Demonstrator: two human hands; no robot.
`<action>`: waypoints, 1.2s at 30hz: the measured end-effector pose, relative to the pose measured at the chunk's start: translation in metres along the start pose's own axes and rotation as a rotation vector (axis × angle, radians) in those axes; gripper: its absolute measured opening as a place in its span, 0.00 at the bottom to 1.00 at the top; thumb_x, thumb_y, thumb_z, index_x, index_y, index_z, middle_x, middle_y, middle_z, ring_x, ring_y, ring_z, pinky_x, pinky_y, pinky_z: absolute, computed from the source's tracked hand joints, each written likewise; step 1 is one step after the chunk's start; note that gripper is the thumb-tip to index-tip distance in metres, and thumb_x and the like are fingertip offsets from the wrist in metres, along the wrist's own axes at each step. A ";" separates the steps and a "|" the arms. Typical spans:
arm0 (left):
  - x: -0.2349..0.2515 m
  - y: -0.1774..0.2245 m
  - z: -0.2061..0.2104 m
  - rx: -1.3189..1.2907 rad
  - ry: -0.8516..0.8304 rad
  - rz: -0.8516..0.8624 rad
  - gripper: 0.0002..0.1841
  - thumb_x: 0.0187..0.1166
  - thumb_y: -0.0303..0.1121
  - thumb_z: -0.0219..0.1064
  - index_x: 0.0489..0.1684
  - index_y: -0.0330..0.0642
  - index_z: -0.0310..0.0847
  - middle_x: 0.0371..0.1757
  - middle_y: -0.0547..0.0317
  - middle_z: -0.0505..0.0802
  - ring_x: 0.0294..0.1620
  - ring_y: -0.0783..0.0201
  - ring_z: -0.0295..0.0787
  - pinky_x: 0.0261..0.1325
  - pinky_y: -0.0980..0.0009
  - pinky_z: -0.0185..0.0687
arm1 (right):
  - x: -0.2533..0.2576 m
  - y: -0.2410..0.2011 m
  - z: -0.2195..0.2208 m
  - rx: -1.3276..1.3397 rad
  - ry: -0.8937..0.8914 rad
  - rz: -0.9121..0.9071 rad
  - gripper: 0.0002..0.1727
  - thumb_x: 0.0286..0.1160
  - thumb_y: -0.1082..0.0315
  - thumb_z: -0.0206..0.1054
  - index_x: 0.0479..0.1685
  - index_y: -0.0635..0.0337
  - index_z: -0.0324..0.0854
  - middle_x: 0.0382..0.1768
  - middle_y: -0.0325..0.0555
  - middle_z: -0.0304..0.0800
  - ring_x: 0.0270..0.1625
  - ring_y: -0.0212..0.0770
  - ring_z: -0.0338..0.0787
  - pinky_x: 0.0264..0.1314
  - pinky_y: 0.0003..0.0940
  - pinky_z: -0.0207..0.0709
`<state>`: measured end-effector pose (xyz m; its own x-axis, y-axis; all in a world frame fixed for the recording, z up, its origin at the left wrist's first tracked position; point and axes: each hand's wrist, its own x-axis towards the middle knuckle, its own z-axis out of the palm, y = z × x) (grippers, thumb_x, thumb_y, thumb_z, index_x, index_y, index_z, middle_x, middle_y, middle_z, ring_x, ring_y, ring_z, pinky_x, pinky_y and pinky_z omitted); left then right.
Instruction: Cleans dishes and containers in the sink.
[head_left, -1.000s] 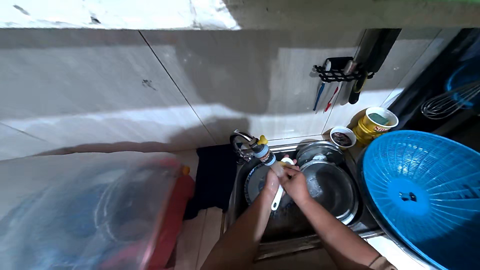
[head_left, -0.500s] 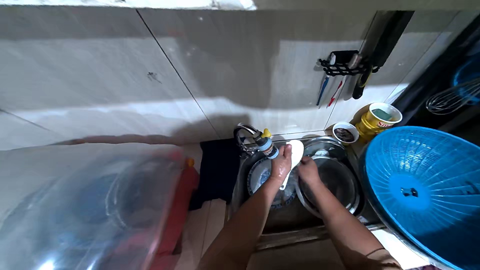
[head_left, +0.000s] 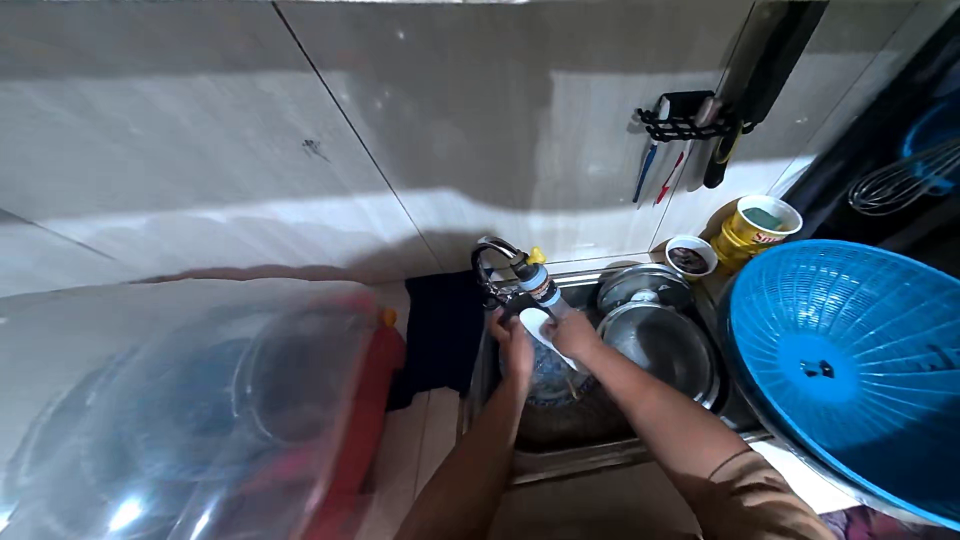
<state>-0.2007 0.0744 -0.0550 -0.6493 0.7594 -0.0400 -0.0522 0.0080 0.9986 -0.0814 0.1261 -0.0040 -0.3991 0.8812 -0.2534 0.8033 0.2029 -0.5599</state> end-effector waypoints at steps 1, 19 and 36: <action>0.006 0.003 -0.006 0.024 -0.007 0.006 0.30 0.92 0.40 0.51 0.92 0.44 0.47 0.78 0.40 0.76 0.61 0.55 0.84 0.59 0.54 0.85 | 0.001 -0.006 -0.006 -0.043 -0.071 0.013 0.26 0.81 0.48 0.60 0.69 0.52 0.83 0.66 0.54 0.88 0.70 0.55 0.86 0.74 0.62 0.77; 0.059 0.083 -0.014 0.833 -0.431 -0.010 0.23 0.95 0.44 0.46 0.78 0.45 0.75 0.72 0.39 0.85 0.76 0.42 0.80 0.77 0.38 0.70 | -0.053 -0.004 -0.088 0.034 -0.221 0.093 0.19 0.86 0.52 0.59 0.57 0.56 0.86 0.45 0.50 0.91 0.39 0.44 0.89 0.45 0.49 0.82; 0.008 0.088 -0.011 1.051 -0.517 0.093 0.44 0.89 0.42 0.60 0.96 0.41 0.29 0.77 0.22 0.76 0.66 0.28 0.84 0.66 0.32 0.78 | -0.253 0.113 -0.190 -0.163 0.567 0.323 0.20 0.86 0.62 0.62 0.73 0.49 0.83 0.65 0.59 0.86 0.63 0.61 0.89 0.64 0.63 0.82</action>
<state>-0.2186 0.0738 0.0321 -0.2197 0.9572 -0.1882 0.7883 0.2879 0.5438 0.1943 0.0074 0.1463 0.1308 0.9873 0.0898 0.9178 -0.0863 -0.3876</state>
